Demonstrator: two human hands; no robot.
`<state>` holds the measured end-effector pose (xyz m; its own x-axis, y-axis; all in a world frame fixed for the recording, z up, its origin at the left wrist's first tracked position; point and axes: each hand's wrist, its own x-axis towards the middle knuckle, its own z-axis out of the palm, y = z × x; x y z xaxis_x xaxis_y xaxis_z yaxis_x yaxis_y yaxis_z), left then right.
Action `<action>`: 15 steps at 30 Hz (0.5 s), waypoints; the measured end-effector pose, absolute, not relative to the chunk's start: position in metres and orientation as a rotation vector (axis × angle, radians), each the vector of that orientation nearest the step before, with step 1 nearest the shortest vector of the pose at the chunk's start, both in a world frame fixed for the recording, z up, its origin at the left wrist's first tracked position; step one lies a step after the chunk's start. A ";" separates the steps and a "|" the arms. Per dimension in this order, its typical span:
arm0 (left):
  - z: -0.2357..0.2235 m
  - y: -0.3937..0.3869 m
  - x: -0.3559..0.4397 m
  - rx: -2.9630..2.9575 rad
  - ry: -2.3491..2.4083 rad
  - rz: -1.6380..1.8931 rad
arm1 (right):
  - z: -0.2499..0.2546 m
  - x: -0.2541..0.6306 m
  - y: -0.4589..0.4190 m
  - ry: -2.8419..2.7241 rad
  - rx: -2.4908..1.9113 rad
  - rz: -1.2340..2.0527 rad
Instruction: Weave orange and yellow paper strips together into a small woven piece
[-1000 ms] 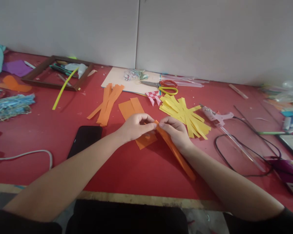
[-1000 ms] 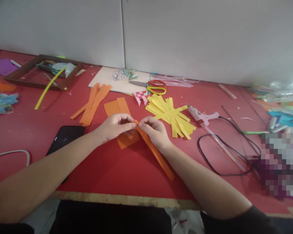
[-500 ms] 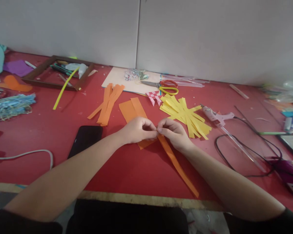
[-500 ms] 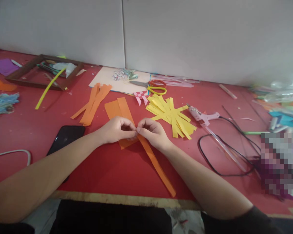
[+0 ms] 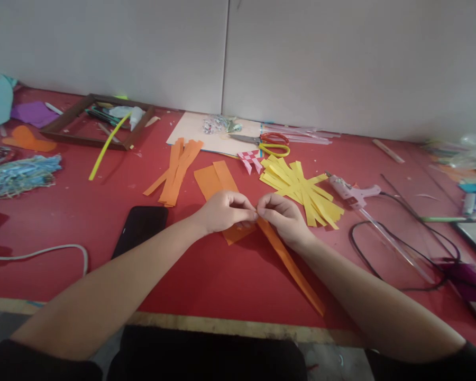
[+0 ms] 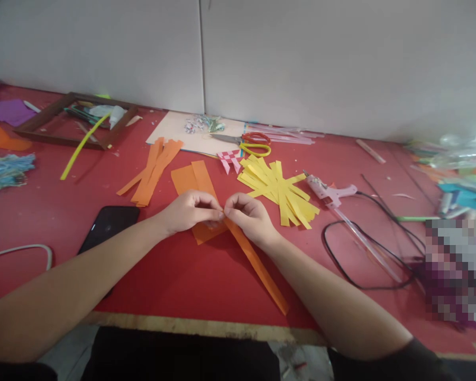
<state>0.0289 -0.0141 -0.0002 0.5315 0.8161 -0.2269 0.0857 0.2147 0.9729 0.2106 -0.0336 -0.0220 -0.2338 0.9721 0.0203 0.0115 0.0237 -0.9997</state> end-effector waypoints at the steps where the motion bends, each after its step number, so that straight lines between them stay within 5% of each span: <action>1: 0.000 -0.014 0.029 1.261 0.907 0.611 | -0.022 0.211 -0.034 -1.411 -1.092 1.351; 15: -0.003 -0.012 0.025 1.427 1.015 0.610 | -0.026 0.211 -0.033 -1.390 -1.099 1.315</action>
